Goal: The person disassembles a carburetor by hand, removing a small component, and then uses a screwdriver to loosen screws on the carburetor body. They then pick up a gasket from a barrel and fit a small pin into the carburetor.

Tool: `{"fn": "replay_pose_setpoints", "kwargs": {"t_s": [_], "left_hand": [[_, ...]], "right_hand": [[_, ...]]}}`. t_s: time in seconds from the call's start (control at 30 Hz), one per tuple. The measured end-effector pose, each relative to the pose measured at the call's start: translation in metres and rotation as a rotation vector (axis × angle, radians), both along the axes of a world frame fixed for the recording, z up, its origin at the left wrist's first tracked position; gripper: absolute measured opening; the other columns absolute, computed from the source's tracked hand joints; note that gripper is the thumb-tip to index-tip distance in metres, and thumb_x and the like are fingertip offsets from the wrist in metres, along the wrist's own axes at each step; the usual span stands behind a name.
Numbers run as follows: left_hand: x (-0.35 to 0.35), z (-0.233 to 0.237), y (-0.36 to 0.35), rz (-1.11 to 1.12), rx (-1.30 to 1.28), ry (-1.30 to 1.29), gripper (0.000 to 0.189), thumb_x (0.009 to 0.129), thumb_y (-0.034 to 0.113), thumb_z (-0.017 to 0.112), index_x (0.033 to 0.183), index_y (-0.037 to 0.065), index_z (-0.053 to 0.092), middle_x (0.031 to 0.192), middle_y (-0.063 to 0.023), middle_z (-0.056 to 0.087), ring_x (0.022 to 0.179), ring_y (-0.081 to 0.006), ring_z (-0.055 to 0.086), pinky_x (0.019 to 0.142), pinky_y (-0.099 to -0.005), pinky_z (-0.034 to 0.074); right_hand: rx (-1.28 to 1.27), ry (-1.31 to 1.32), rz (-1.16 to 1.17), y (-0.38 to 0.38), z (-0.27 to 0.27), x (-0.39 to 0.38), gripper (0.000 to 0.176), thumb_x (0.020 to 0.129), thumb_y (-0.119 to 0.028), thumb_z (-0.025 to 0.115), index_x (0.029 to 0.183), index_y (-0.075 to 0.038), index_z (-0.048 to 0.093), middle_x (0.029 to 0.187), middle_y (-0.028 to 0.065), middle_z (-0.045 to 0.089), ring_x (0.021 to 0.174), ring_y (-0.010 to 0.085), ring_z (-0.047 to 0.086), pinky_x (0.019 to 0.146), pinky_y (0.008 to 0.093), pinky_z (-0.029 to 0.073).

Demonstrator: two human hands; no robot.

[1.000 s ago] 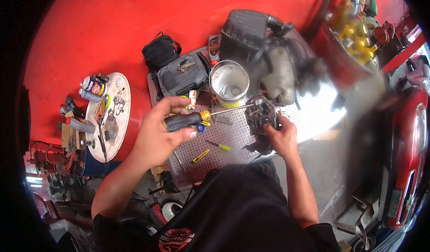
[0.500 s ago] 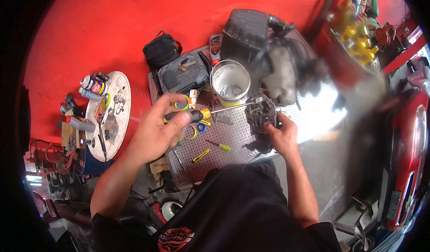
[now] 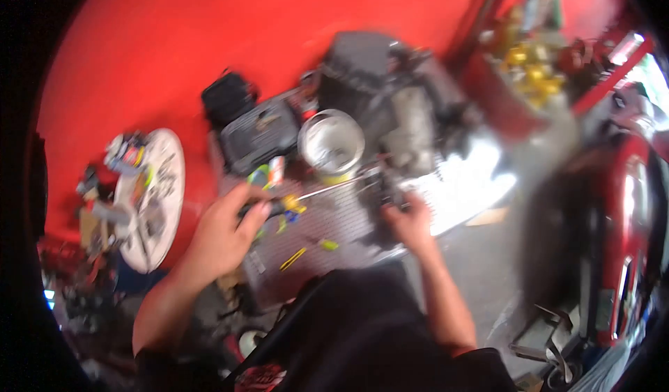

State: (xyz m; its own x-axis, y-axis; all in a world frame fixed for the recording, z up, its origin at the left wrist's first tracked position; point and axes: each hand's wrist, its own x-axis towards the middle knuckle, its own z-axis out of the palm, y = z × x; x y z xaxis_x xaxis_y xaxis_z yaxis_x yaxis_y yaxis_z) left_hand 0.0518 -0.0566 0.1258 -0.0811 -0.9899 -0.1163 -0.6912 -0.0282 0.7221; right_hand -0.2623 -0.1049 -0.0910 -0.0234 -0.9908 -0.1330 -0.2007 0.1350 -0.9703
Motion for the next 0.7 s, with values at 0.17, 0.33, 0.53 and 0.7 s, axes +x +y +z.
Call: {"fn": "replay_pose_setpoints", "kwargs": {"t_s": [0.17,0.33,0.53,0.7], "left_hand": [[-0.003,-0.008,-0.012,-0.059,-0.112,0.431,0.058,0.074,0.005,0.075,0.127,0.004,0.053,0.111,-0.0077,0.059,0.105,-0.0183,0.057,0.094,-0.032,0.048],[0.0,0.011,-0.026,0.079,0.573,0.688,0.038,0.095,0.017,0.062,0.127,0.002,0.048,0.101,-0.0147,0.065,0.063,-0.0177,0.064,0.048,-0.0238,0.051],[-0.03,0.011,-0.015,-0.309,-0.364,-0.059,0.036,0.066,-0.003,0.072,0.1,0.0,0.062,0.095,-0.0174,0.064,0.093,-0.036,0.065,0.085,-0.0422,0.05],[-0.02,-0.011,-0.024,-0.256,-0.318,-0.153,0.051,0.075,0.005,0.077,0.122,-0.001,0.057,0.112,-0.0144,0.066,0.096,-0.0258,0.068,0.089,-0.0381,0.053]], "right_hand": [[0.011,0.377,-0.076,0.007,0.051,0.007,0.045,0.078,-0.028,0.074,0.113,-0.001,0.068,0.091,0.0229,0.071,0.086,0.0312,0.071,0.078,0.0419,0.054],[0.081,0.268,-0.002,0.01,0.066,-0.004,0.049,0.081,-0.023,0.071,0.125,-0.004,0.065,0.098,0.0216,0.07,0.087,0.0324,0.069,0.078,0.0414,0.053],[0.037,0.269,-0.039,0.014,0.062,-0.012,0.05,0.081,-0.025,0.071,0.125,-0.004,0.065,0.102,0.0221,0.068,0.089,0.0338,0.069,0.079,0.0414,0.053],[-0.002,0.322,-0.144,0.01,0.031,-0.02,0.046,0.077,-0.03,0.075,0.112,-0.002,0.068,0.087,0.0207,0.068,0.081,0.0312,0.069,0.075,0.0424,0.054]]}}
